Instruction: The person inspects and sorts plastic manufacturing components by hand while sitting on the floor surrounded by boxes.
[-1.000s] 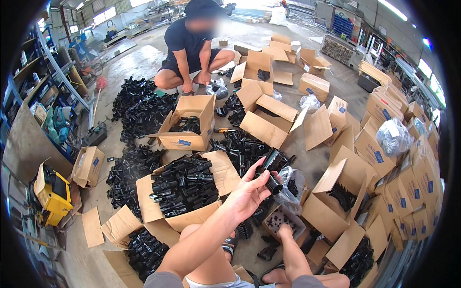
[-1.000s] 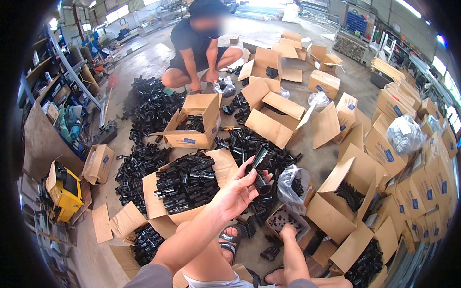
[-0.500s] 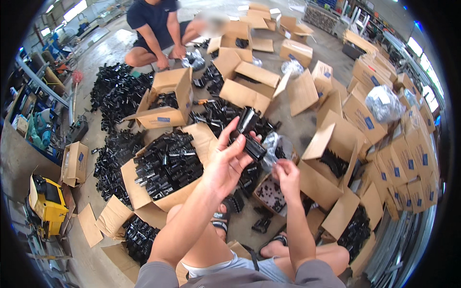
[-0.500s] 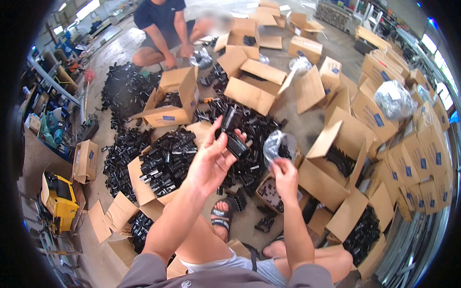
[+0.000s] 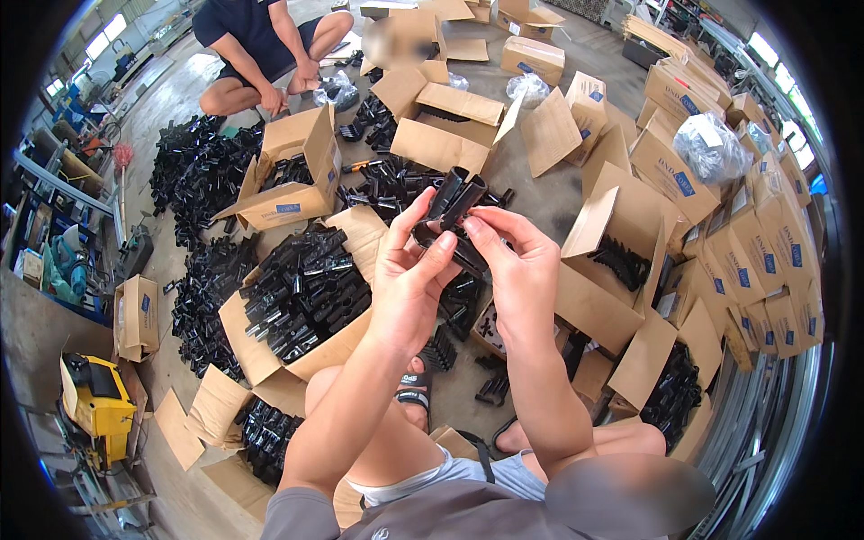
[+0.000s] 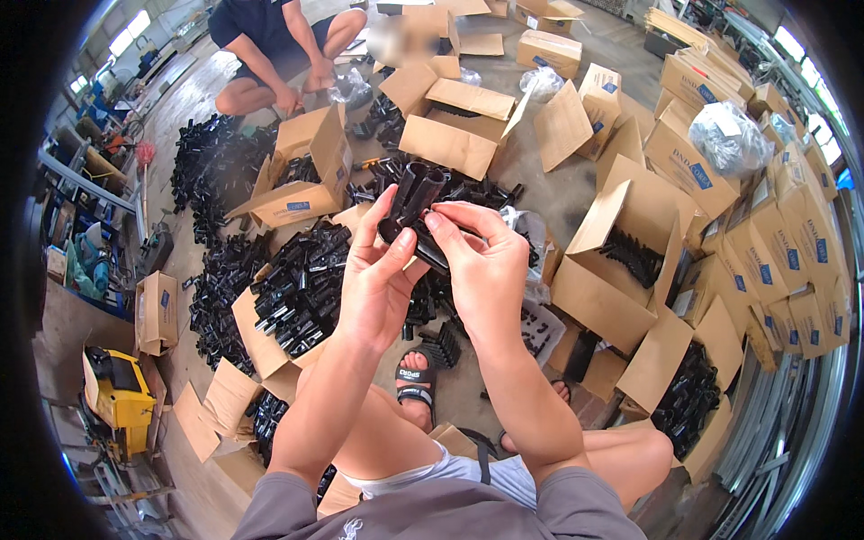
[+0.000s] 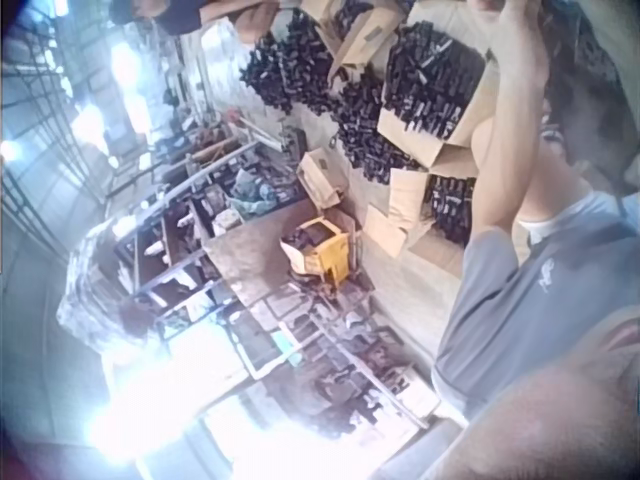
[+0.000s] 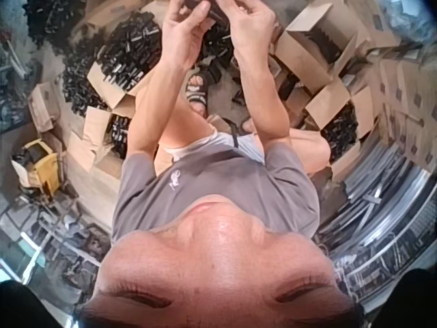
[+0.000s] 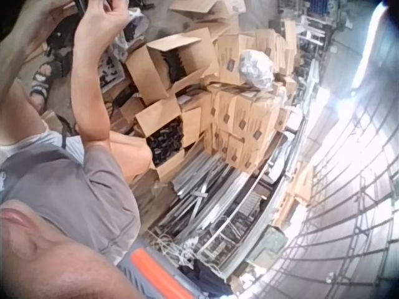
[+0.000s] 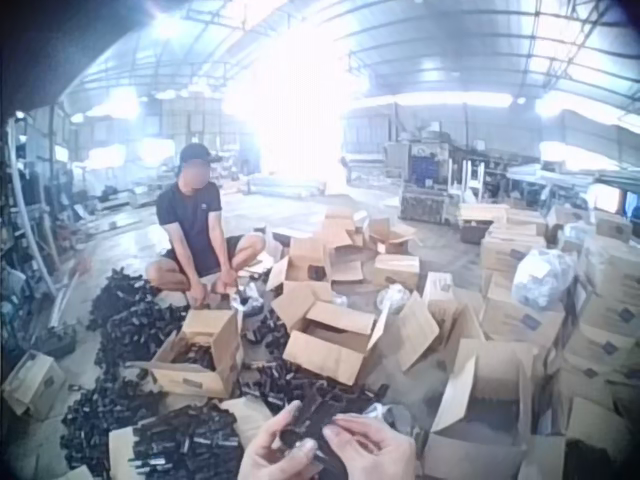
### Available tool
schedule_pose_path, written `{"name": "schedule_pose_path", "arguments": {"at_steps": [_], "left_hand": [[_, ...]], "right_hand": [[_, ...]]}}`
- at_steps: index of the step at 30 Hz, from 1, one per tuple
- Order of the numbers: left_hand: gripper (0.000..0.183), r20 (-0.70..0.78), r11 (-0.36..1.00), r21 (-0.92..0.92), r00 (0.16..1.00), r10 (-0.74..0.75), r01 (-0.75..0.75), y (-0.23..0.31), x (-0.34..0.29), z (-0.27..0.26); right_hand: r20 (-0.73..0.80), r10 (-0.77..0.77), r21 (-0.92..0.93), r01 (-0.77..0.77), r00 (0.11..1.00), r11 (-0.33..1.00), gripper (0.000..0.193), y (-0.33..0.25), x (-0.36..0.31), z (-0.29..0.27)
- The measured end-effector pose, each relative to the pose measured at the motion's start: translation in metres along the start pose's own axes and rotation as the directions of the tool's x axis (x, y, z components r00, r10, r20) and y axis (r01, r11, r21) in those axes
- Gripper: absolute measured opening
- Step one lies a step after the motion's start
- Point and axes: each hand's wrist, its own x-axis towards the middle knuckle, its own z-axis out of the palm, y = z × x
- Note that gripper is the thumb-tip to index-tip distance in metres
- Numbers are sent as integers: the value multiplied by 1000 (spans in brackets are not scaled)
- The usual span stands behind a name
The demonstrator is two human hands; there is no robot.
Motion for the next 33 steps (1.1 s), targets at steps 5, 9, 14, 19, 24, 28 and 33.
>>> {"name": "schedule_pose_path", "arguments": {"at_steps": [5,9,14,19,24,28,33], "left_hand": [[57,-7,1000,20,1000,16,-16,-2,-2,2],[57,-30,1000,-11,999,14,-14,-3,-3,3],[57,-44,1000,-8,999,23,-24,-2,-3,-1],[57,-87,994,105,995,53,-44,2,-3,-2],[50,-128,978,206,990,58,-31,4,-2,-6],[47,-156,987,154,986,63,-38,10,0,1],[41,-126,967,252,989,79,-45,12,0,-5]], "right_hand": [[-52,120,171,-110,991,979,17,3,-3,6],[-80,162,288,-132,984,948,17,3,-7,13],[-101,181,332,-138,978,933,17,8,-8,23],[-83,176,262,-149,981,954,17,9,-8,25],[-73,194,182,-178,978,967,17,5,-5,21],[-45,172,119,-166,984,979,16,3,-2,19],[-42,152,73,-149,988,986,15,4,-4,19]]}}
